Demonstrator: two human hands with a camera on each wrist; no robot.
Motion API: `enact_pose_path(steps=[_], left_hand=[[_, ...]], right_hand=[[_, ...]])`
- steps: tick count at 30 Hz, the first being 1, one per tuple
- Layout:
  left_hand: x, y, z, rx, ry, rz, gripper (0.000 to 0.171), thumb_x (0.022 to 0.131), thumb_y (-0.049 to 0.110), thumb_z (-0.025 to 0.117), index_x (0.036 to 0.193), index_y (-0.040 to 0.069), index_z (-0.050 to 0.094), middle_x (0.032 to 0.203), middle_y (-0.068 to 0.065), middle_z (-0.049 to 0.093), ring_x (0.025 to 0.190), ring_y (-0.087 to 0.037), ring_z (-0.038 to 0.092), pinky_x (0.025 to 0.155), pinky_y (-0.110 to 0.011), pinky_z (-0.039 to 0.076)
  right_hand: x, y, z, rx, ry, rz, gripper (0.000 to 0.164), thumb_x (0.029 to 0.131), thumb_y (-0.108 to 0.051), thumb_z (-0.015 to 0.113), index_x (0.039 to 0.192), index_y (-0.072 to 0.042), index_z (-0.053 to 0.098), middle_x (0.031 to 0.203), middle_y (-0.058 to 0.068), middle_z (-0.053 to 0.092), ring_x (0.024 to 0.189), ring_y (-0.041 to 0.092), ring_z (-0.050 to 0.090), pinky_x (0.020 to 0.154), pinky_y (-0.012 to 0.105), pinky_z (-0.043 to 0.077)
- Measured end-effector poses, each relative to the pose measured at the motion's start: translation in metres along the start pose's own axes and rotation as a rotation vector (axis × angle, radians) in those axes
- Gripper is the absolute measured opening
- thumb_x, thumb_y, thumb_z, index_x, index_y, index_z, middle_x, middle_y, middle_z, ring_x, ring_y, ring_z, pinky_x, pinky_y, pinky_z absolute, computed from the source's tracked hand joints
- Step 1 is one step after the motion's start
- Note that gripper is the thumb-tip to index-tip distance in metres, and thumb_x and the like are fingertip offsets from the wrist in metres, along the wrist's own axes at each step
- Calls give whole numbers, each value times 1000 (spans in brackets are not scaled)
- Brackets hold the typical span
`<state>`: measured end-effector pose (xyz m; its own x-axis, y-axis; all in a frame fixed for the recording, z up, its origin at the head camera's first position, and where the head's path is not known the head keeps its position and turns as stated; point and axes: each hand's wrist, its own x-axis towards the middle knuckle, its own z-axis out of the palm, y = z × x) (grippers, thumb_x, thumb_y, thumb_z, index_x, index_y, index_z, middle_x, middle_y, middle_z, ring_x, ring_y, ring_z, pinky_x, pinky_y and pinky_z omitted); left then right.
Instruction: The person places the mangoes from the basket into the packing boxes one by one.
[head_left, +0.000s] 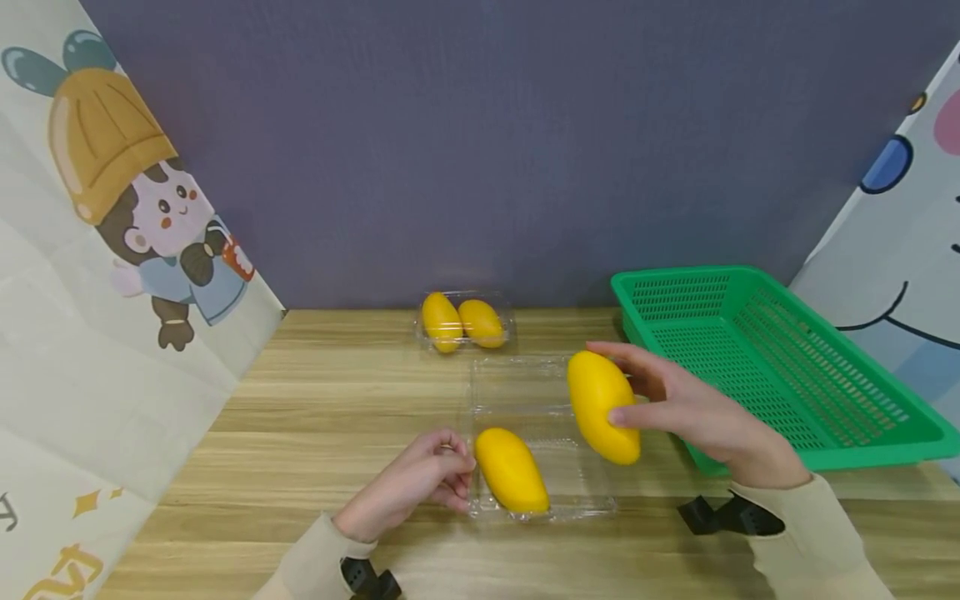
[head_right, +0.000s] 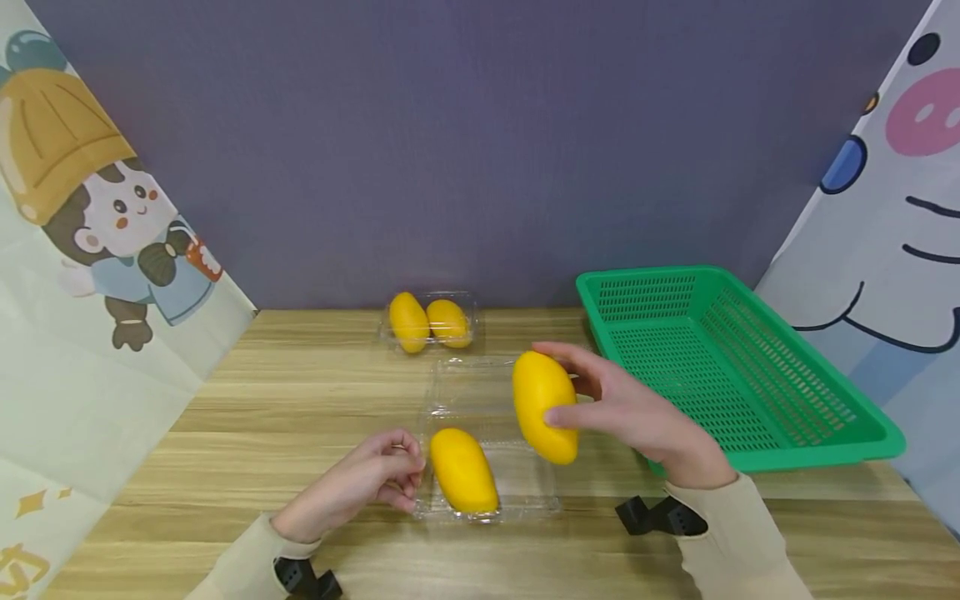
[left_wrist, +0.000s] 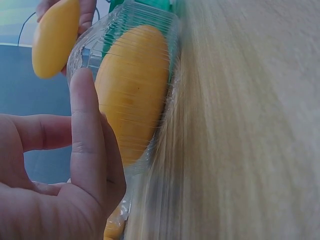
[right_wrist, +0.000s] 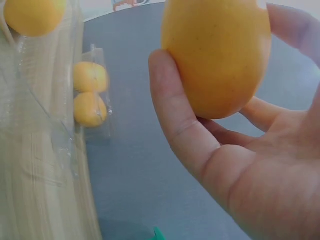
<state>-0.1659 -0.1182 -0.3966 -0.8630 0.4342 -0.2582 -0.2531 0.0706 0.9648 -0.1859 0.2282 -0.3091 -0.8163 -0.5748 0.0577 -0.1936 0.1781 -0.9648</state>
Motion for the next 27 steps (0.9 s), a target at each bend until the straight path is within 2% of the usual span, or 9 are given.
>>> enact_pose_path(steps=[5, 12, 27], left_hand=[[0, 0, 0, 3, 1, 1, 14, 95, 8, 62, 100, 1, 51, 78, -10, 58, 66, -16, 59, 64, -31, 63], [-1, -1, 0, 6, 1, 1, 15, 95, 8, 62, 101, 0, 52, 77, -10, 58, 66, -17, 59, 64, -33, 63], [-1, 0, -1, 10, 2, 0, 14, 95, 8, 62, 100, 1, 52, 78, -10, 58, 67, -17, 59, 64, -32, 63]], right_hand=[[3, 2, 5, -8, -6, 30, 71, 95, -11, 67, 157, -12, 32, 140, 20, 50, 116, 40, 53, 88, 38, 57], [8, 12, 6, -17, -43, 19, 70, 95, -11, 67, 156, -10, 34, 140, 20, 49, 115, 42, 52, 89, 38, 57], [21, 23, 20, -154, -60, 72, 77, 92, -20, 75, 157, -12, 35, 145, 14, 46, 119, 36, 49, 93, 39, 54]])
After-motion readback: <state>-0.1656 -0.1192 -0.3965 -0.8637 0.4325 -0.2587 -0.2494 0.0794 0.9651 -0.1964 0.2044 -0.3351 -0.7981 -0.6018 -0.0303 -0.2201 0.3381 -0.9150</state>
